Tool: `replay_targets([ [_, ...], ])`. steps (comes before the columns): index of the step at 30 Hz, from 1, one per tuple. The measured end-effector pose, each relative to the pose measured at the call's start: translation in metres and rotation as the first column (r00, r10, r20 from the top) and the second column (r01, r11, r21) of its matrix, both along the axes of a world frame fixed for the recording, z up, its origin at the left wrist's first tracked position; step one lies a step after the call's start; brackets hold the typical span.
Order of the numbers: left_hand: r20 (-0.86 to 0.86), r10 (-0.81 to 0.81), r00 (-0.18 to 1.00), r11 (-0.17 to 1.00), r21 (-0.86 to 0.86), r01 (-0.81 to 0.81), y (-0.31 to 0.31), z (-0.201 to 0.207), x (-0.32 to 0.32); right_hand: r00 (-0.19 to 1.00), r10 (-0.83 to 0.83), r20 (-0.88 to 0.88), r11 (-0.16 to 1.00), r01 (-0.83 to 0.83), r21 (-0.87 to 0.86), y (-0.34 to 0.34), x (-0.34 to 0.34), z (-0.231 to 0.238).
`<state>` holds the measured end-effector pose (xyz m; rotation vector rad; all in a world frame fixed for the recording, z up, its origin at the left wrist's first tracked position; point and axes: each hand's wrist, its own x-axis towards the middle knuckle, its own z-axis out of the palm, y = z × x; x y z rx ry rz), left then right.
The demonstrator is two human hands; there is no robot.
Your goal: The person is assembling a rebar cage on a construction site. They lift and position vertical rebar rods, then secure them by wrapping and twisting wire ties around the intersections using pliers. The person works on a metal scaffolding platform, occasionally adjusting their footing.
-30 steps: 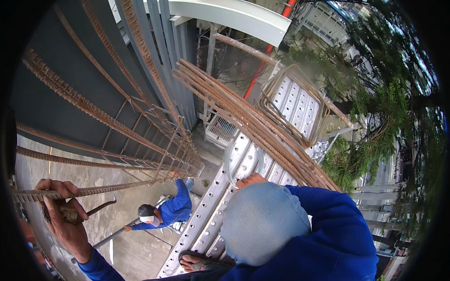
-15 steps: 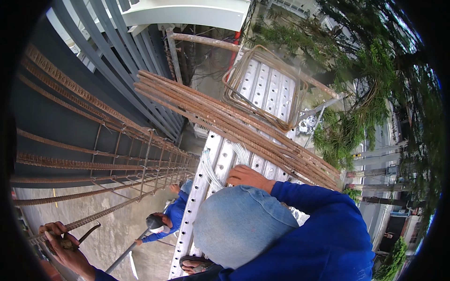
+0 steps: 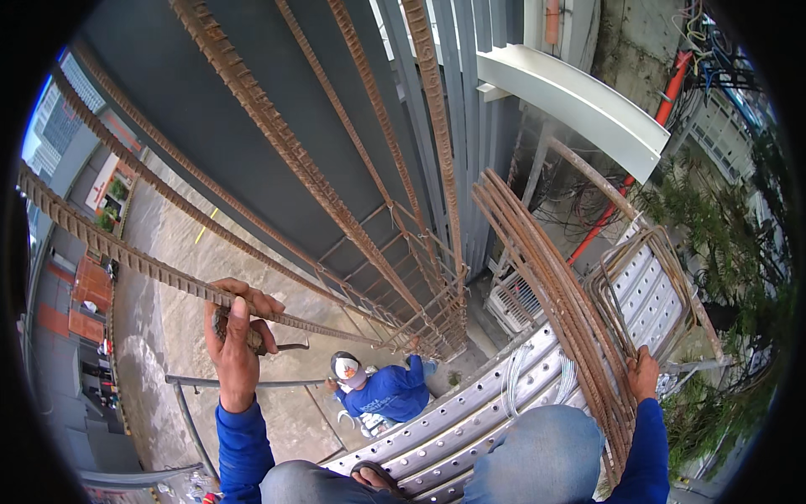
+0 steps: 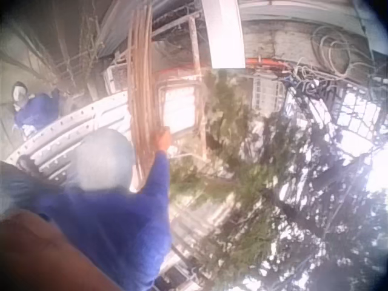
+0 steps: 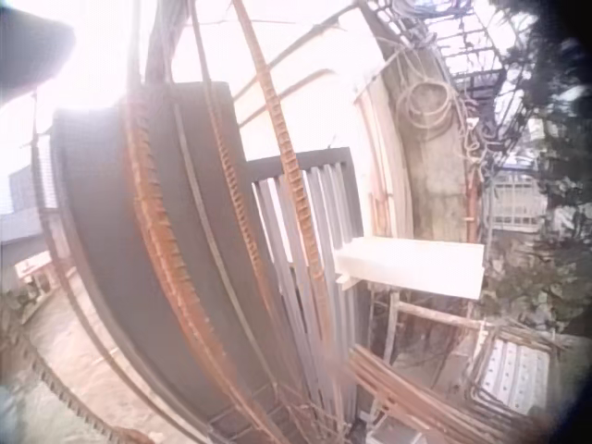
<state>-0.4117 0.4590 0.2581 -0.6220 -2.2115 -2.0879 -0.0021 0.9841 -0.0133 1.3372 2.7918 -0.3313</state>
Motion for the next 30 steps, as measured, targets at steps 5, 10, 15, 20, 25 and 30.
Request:
replay_targets([
  [5,-0.205,0.031,0.978,0.999,0.044,-0.022,-0.004,0.049,0.001,0.981,0.074,-0.181,0.953,-0.016,0.301,0.030,-0.019,0.070],
  [10,-0.302,0.007,0.953,1.000,0.027,0.001,-0.001,0.096,-0.011,0.956,0.063,-0.286,0.901,0.069,0.429,0.132,0.004,0.129],
  [15,-0.231,0.031,0.973,0.998,-0.048,-0.043,-0.015,0.136,-0.008,0.884,-0.085,-0.460,0.949,0.214,0.234,0.135,-0.031,0.213],
  [20,-0.143,0.016,0.990,0.996,-0.086,-0.029,-0.022,0.186,0.004,0.832,-0.153,-0.533,0.971,0.228,0.076,0.078,-0.041,0.292],
  [25,-0.050,0.178,0.983,0.982,-0.057,-0.181,0.003,0.253,0.009,0.828,-0.218,-0.516,0.975,0.163,-0.151,0.030,-0.026,0.363],
  [30,-0.018,0.359,0.933,0.929,-0.087,-0.360,0.024,0.254,0.017,0.832,-0.372,-0.410,0.853,0.133,-0.504,-0.038,-0.014,0.417],
])
